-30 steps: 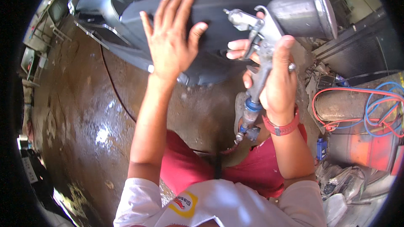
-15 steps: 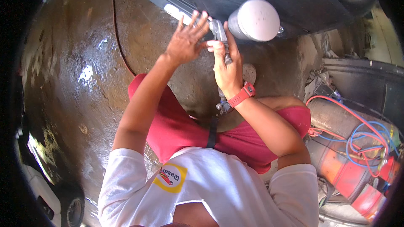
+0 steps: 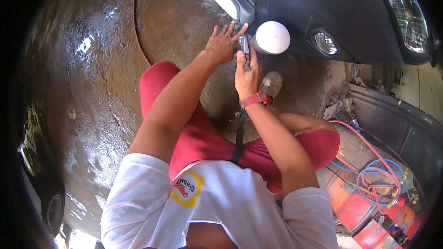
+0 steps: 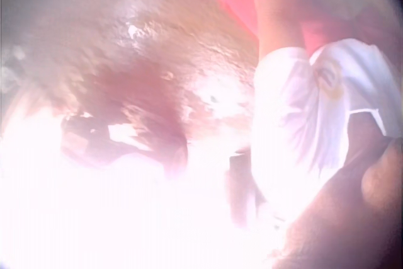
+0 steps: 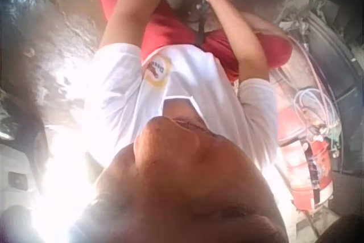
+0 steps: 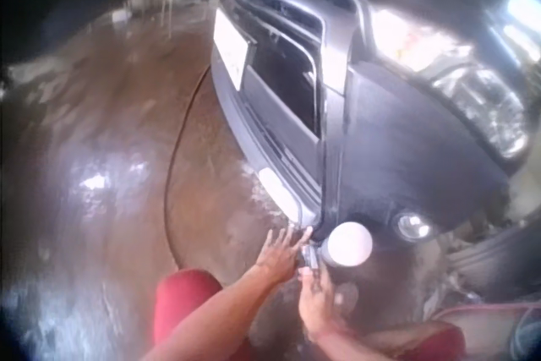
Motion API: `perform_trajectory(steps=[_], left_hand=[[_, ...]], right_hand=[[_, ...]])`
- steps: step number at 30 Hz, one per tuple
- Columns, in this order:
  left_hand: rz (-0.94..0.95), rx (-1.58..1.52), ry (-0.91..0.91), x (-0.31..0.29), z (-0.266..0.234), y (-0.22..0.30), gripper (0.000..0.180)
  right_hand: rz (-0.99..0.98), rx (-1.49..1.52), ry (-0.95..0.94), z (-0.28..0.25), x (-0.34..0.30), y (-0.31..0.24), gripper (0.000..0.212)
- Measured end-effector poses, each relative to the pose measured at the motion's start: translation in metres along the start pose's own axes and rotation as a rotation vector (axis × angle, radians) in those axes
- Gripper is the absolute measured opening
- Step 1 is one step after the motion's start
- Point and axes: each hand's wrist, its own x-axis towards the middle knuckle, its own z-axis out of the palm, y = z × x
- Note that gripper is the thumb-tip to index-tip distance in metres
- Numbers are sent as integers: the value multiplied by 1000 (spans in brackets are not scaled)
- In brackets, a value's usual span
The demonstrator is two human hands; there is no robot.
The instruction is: The person uses a spray gun to apply paint to the rear bumper of a black car. They repeatedly touch the bumper with their left hand while spraying with their right hand, moving along the bumper's length.
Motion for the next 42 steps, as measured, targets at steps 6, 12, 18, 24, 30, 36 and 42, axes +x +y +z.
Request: perform_trajectory(steps=[6, 12, 18, 24, 30, 36, 42], left_hand=[[-70, 64, 30, 5, -1, -10, 90], [-96, 114, 20, 10, 7, -8, 82], [-105, 86, 13, 15, 12, -11, 79], [-237, -55, 206, 27, 4, -18, 87], [-329, -116, 313, 49, -20, -45, 97], [-168, -25, 138, 28, 1, -20, 97], [-100, -145, -47, 10, 30, -4, 102]], right_hand=[[-117, -7, 53, 19, 12, 1, 63], [-59, 54, 76, 17, 25, -9, 65], [-41, 85, 53, 14, 24, -16, 68], [-31, 127, 35, 13, 15, -23, 70], [-11, 154, 55, 9, 8, -24, 70], [64, 150, 10, 6, -1, -20, 71], [110, 149, -7, 4, -12, -9, 72]])
